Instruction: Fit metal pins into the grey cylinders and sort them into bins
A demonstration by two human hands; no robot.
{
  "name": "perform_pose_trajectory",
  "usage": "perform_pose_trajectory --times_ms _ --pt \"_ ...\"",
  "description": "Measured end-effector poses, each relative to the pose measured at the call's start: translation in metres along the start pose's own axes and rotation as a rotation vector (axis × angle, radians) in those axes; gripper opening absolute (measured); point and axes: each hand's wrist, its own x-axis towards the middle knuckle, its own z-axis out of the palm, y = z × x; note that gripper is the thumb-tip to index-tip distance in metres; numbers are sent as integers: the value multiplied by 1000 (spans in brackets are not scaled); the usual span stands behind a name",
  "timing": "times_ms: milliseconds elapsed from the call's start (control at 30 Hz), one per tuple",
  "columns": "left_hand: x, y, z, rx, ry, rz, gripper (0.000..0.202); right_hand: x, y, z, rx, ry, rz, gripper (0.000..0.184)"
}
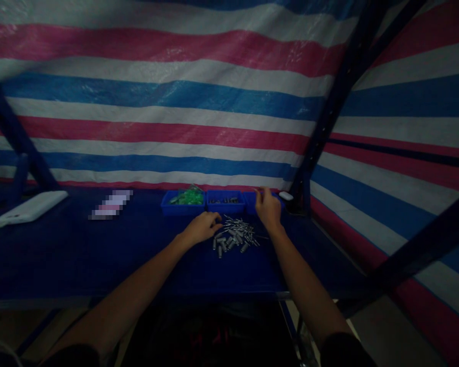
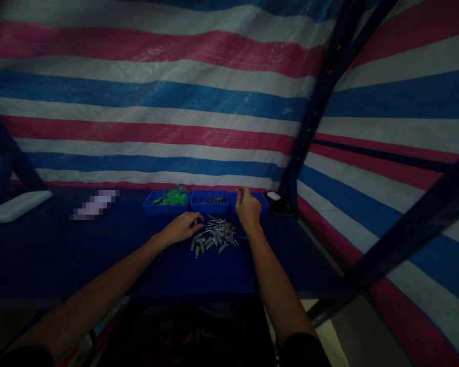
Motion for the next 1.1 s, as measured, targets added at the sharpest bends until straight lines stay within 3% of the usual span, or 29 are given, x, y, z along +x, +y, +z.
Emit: perform_pose_trajectory --times_ms 67,167,333,467,567,700,933,1100 --pt "0 3 2 85 -36 21 18 7 21 -2 -6 74 155 34" --pt "0 10 4 194 -48 -20 14 9 38 0 30 75 226 34" --pt "1 14 5 266 -32 -63 15 -5 12 4 160 -80 9 29" --pt "2 6 0 82 26 -89 16 -23 -26 8 165 -261 -268 30" --pt "3 3 -4 -56 123 -99 13 -35 -44 9 47 -400 -395 28" --pt "5 6 -5 -168 222 -51 11 -41 -51 9 -71 -451 -404 29" --pt "5 7 -4 -260 388 -32 13 -39 -46 5 -41 -397 -440 28" --pt "5 9 -8 -274 429 -45 13 -41 -48 9 4 -370 -446 27"
